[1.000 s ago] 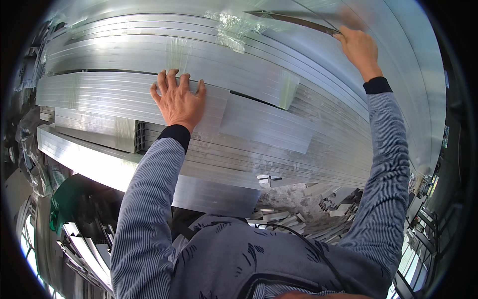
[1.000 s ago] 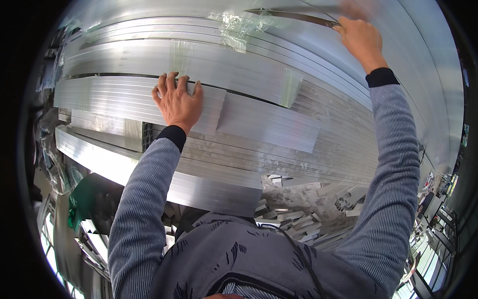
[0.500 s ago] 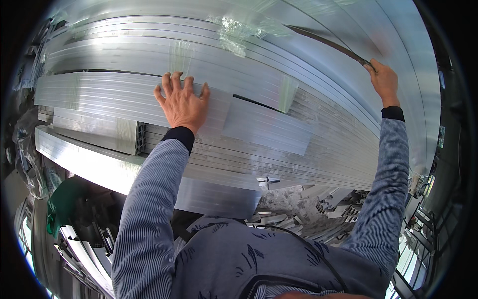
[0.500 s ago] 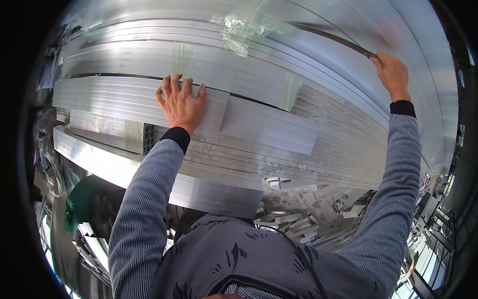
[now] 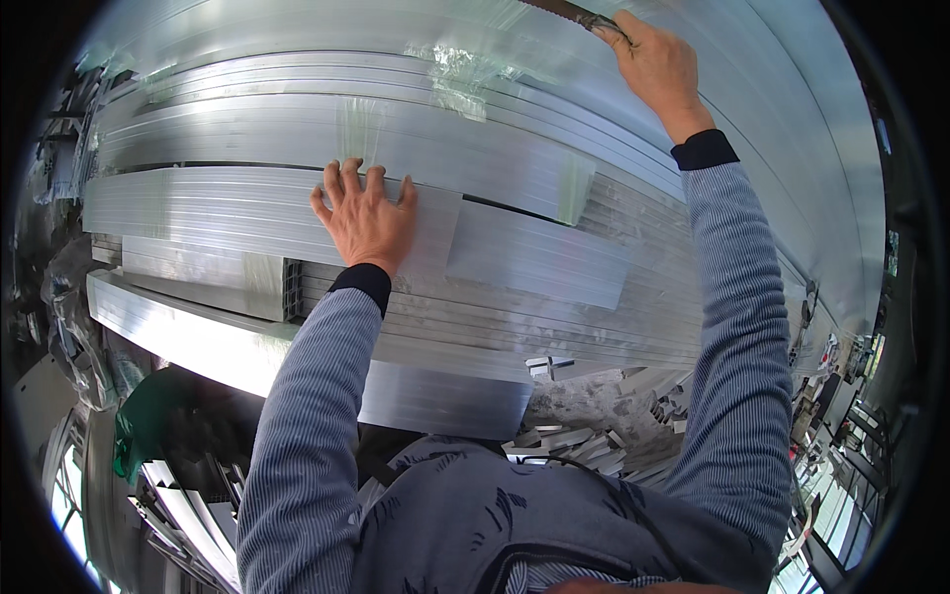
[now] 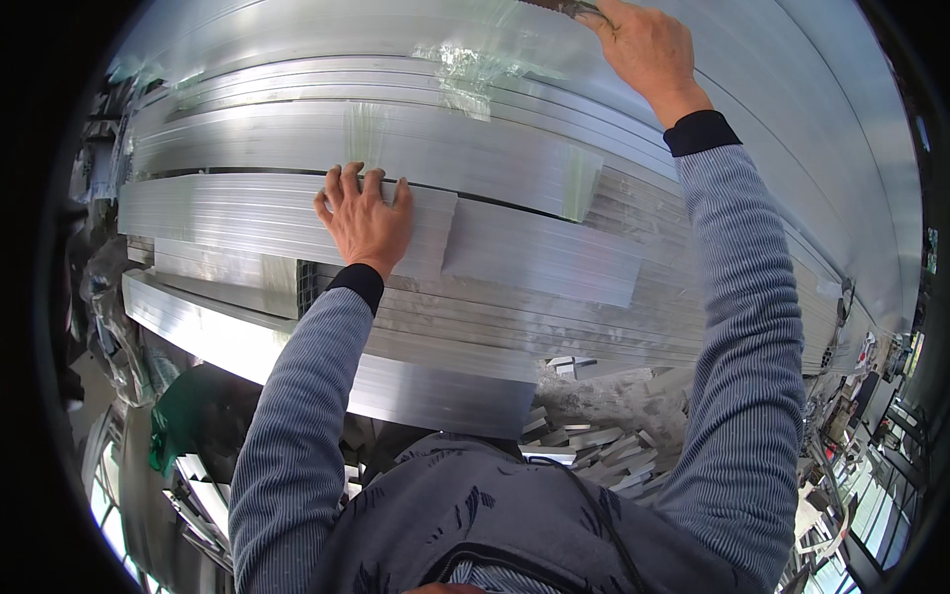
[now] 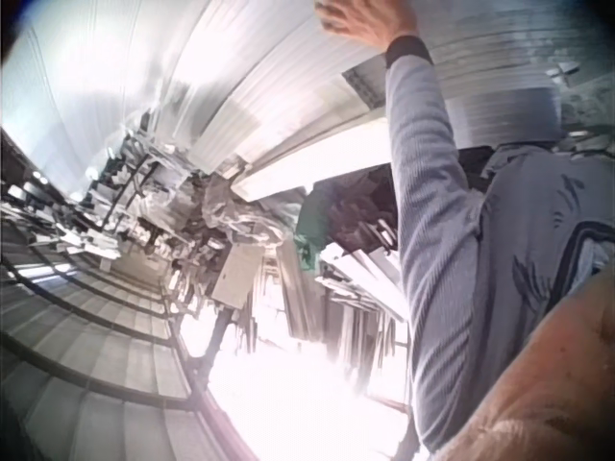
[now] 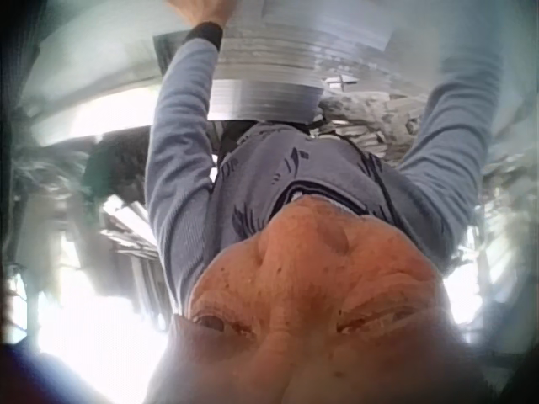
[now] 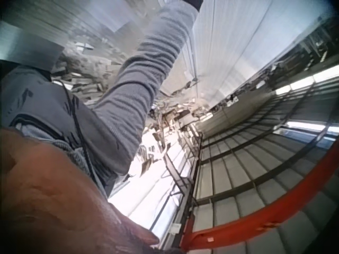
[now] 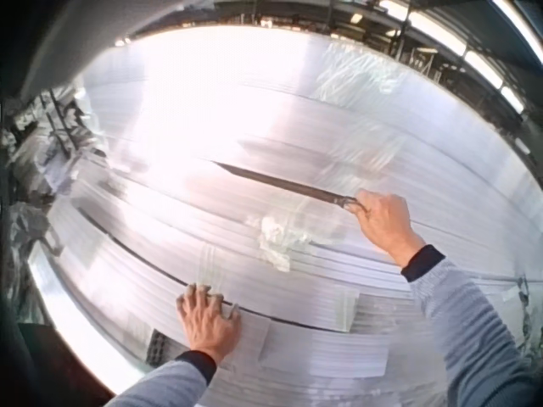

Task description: The person picks up a long aluminum profile, places it on a workbench, and uses a utility knife to cut and peel off the protective plastic film. The person then moves to a stack of similar profiles and continues to remove the film from multiple pieces.

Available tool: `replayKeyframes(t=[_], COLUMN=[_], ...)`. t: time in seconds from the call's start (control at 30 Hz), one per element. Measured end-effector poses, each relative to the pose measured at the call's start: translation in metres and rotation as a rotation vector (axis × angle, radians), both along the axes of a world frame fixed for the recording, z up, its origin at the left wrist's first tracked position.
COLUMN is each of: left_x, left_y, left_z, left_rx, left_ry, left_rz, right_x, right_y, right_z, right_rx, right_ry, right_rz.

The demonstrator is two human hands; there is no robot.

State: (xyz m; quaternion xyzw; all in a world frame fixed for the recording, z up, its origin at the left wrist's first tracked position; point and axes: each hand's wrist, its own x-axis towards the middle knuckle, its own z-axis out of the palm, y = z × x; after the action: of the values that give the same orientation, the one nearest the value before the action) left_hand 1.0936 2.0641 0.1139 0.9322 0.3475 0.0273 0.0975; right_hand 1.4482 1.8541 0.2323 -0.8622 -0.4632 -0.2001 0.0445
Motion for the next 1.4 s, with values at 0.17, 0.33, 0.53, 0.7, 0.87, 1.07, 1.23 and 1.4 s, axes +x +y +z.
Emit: replayKeyframes(t=[0.17,0.33,0.53,0.7,0.87,1.07,1.23,1.4], left_x=[0.000,-0.002,-0.002,-0.002,-0.003,-0.003,-0.004,-0.002], left_y=[0.002,0.003,0.003,0.002,0.006,0.008,0.007,0.008], left_z=[0.004,0.005,0.006,0.006,0.003,0.010,0.010,0.009], left_rx=[-0.006,-0.018,-0.024,-0.006,-0.056,-0.080,-0.093,-0.062], left_ry=[-0.002,-0.007,-0.005,-0.029,-0.047,-0.027,-0.037,-0.046], left_rz=[-0.008,-0.019,-0.014,-0.021,-0.012,0.002,-0.001,0.005], right_x=[0.003,0.024,0.039,0.032,0.025,0.029,0.031,0.022], right_y=[-0.075,-0.168,-0.103,-0.032,-0.041,0.005,-0.045,-0.052], right_z=[0.037,0.055,0.034,0.020,0.048,0.044,0.090,0.098], right_rx=[-0.225,-0.326,-0.232,-0.164,-0.314,-0.305,-0.317,-0.314], right_ry=[0.012,0.107,0.120,0.030,0.076,-0.076,-0.049,-0.059], right_rz=[-0.064,-0.323,-0.283,-0.125,-0.280,-0.196,-0.181,-0.235])
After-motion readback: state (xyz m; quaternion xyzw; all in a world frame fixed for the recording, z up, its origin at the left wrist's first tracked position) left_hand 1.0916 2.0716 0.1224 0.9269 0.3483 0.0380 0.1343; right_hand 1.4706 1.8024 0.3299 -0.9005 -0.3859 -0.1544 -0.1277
